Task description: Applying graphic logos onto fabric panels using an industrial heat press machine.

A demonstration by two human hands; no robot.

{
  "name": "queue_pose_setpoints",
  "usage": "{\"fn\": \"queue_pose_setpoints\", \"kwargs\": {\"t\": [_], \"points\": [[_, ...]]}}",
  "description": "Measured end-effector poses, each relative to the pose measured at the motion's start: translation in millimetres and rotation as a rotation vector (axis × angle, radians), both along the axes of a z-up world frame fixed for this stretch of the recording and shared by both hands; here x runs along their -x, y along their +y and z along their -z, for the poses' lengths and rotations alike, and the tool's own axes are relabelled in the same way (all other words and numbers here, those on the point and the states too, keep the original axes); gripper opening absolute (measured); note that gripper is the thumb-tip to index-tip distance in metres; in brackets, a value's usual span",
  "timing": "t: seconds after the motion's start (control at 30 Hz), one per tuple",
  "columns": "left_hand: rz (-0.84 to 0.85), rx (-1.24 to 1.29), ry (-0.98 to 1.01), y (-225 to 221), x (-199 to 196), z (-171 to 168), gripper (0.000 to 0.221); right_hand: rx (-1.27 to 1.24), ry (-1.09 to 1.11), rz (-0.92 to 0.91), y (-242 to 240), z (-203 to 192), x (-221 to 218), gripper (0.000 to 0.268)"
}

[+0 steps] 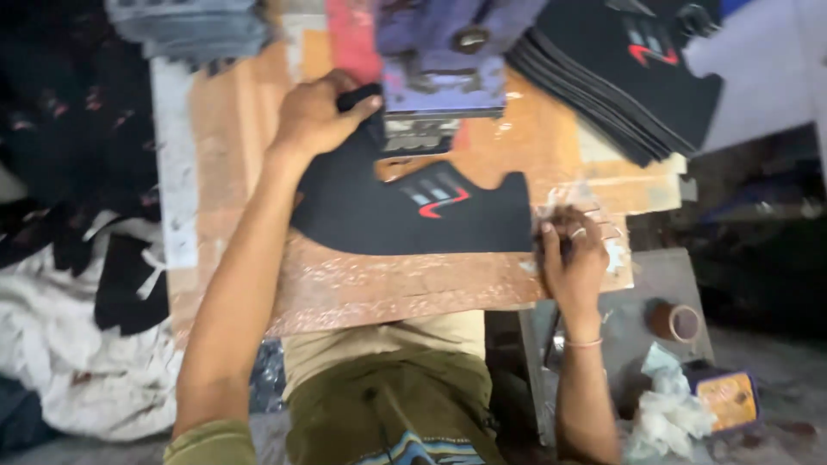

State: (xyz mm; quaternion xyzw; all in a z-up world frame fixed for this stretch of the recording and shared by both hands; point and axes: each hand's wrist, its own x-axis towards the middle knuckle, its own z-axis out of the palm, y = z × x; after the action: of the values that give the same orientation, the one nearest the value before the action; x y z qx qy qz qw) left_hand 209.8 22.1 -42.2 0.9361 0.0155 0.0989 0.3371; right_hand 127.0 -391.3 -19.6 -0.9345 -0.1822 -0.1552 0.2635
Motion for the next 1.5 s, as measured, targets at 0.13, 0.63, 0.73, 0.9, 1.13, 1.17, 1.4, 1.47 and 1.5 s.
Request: {"fn": "queue_pose_setpoints", "kwargs": {"t": [0.13, 0.63, 0.73, 0.9, 1.13, 1.17, 1.4, 1.47, 1.5], "points": [[-0.011, -0.046, 0.05, -10.0, -4.8, 14.4, 0.044, -0.068, -0.039, 0.178, -0.4, 2.3, 5.4, 0.014], [-0.453, -0.544, 0.119, 108.8, 248.0, -26.3, 0.066, 0.081, -0.341, -0.164, -30.1, -53.0, -207.2, 0.022], [-0.397, -0.577, -0.116, 59.9, 237.5, -56.8, 0.067, 0.076, -0.309, -0.031, -54.5, -33.2, -246.2, 0.01], [-0.185, 0.312, -0.193, -2.5, 206.2, -50.2, 0.064, -0.185, -0.67, 0.275, -28.5, -95.4, -141.0, 0.02], [0.168, 0.777, 0.285, 1.0, 123.5, -55.3, 0.1, 0.168, -0.096, -0.523, 59.8, -42.4, 62.4, 0.021], [0.211, 0.55, 0.51, -2.0, 114.8, -59.3, 0.101, 0.175, 0.144, -0.668, 72.7, -34.1, 82.4, 0.02], [0.03, -0.301, 0.125, -82.9, 144.3, -32.2, 0.116, -0.229, 0.33, -0.276, 47.6, -21.7, 45.6, 0.028], [0.06, -0.274, -0.047, -74.5, 138.2, -18.8, 0.115, 0.148, 0.119, -0.412, 55.4, -29.9, 4.4, 0.065], [0.064, -0.276, -0.049, -64.7, 124.2, -15.9, 0.115, 0.146, 0.117, -0.407, 64.7, -23.8, -16.4, 0.065]]}}
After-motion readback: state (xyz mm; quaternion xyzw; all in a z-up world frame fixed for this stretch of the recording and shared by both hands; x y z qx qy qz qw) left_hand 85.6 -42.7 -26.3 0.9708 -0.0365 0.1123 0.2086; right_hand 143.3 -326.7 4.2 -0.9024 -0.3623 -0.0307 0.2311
